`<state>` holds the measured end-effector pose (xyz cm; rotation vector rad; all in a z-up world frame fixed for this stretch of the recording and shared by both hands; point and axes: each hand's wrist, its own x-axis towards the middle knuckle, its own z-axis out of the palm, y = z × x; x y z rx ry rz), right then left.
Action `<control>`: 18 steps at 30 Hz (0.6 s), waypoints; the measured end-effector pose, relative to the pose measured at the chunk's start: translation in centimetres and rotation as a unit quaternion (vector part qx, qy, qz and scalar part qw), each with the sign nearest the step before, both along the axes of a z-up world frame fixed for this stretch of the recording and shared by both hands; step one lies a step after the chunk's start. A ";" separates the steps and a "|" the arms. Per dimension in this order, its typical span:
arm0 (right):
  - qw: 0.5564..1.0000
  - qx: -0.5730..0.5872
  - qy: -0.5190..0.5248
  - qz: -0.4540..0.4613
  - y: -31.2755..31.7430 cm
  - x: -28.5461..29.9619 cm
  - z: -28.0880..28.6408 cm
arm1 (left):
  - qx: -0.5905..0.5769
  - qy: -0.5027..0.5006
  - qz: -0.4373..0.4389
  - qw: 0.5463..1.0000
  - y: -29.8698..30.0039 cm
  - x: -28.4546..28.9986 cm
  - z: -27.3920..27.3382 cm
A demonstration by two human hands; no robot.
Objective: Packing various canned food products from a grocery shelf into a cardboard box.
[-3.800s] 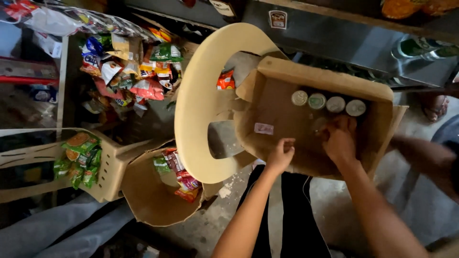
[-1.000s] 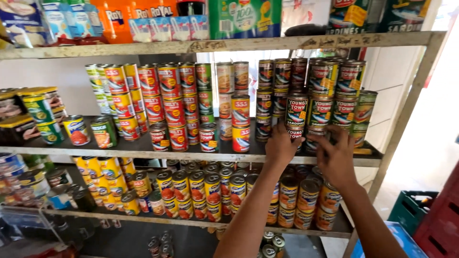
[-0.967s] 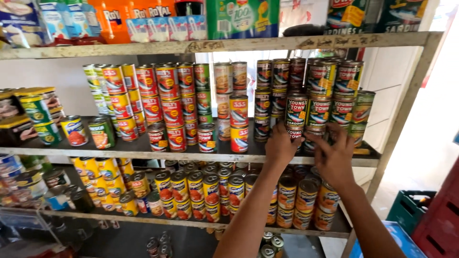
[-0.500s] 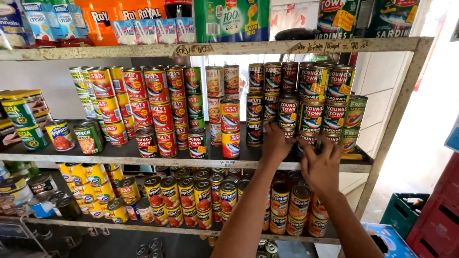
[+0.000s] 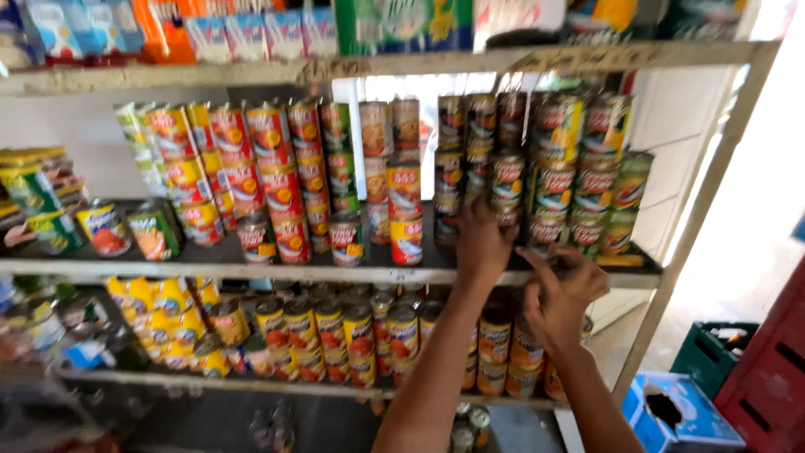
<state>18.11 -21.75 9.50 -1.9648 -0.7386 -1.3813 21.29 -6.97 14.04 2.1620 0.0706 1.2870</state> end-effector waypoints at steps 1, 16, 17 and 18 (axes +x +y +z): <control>1.000 -0.005 0.009 0.005 0.0 -0.9 -1.5 | -0.005 0.009 0.005 1.000 -0.6 -2.9 -0.6; 0.880 -0.095 0.403 0.234 0.6 -19.1 -39.0 | -0.186 0.265 -0.159 0.933 1.4 -27.9 -42.9; 0.862 -0.128 0.439 0.219 0.1 -20.6 -41.7 | -0.189 0.323 -0.138 0.917 1.1 -29.9 -46.2; 0.845 -0.160 0.468 0.202 -0.3 -21.5 -44.1 | -0.188 0.376 -0.121 0.899 1.0 -31.3 -49.2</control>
